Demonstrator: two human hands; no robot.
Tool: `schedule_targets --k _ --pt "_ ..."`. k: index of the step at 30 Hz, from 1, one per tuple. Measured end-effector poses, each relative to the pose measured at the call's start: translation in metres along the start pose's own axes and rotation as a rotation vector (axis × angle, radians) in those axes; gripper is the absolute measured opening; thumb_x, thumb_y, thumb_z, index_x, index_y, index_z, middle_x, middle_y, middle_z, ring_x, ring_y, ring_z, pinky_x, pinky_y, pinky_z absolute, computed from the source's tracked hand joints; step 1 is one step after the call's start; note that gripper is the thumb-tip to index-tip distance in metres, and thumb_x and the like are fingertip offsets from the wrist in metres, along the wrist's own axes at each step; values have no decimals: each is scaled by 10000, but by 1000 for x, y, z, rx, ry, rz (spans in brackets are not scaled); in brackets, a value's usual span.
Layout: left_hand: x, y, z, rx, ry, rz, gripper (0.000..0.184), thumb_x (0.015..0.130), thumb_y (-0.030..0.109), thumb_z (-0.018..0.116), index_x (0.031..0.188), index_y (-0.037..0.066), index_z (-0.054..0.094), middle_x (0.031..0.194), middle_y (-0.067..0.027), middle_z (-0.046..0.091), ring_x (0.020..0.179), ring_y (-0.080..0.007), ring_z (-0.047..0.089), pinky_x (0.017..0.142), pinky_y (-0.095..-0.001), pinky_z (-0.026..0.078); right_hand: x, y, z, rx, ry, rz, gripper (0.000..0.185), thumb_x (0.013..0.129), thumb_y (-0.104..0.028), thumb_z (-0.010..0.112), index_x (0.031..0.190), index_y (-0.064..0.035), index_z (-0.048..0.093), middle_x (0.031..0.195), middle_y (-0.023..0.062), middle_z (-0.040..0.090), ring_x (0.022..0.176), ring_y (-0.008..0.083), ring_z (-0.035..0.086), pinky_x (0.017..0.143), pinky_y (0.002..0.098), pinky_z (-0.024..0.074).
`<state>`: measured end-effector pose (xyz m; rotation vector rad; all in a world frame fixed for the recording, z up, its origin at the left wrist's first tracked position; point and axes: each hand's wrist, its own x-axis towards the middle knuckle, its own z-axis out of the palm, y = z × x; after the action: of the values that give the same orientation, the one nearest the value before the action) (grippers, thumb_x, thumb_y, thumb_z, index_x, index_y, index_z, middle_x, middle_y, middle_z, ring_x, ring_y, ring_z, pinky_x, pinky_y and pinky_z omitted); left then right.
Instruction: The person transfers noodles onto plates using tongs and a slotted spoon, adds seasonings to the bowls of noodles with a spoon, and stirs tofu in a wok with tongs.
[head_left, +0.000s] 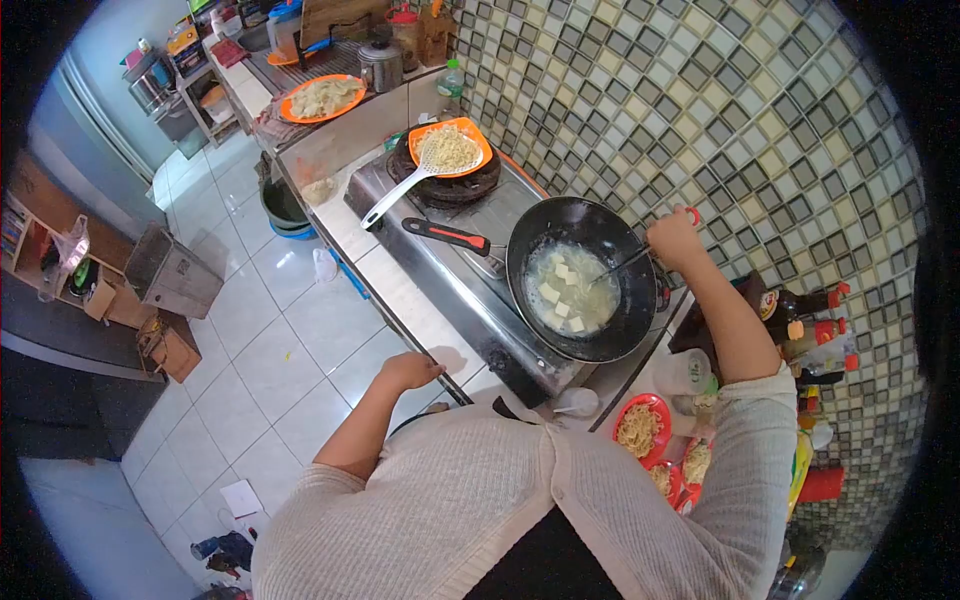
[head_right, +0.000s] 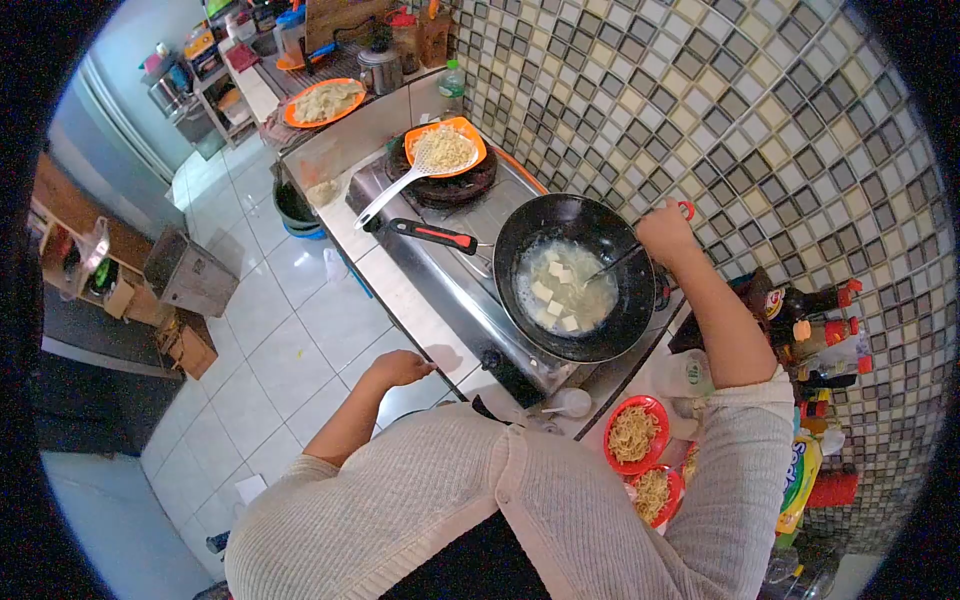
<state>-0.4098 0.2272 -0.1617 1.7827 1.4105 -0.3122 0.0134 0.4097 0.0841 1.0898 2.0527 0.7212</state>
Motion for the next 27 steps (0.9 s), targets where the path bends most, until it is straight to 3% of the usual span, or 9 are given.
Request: schedule_targets --k 11,19,27 --pt "11 12 -8 56 -1 12 568 939 553 371 1047 115 715 1100 -144 671 1041 -343 622 878 -448 490 -34 1 -12 57 192 -30 72 729 -120 655 699 -180 680 689 -3 659 695 199 656 793 408 391" --pt "9 16 -12 69 -14 17 571 942 550 370 1032 106 716 1100 -145 671 1037 -341 623 875 -450 490 -50 -14 -36 20 174 -79 115 786 -165 617 887 -162 672 868 -8 629 932 164 610 825 394 399" --pt "7 13 -11 70 -7 2 557 942 545 373 1037 117 716 1099 -144 672 1039 -337 623 865 -455 496 -39 -35 -30 -12 328 -110 154 792 -156 604 941 -150 642 858 -6 573 925 167 569 858 372 390"
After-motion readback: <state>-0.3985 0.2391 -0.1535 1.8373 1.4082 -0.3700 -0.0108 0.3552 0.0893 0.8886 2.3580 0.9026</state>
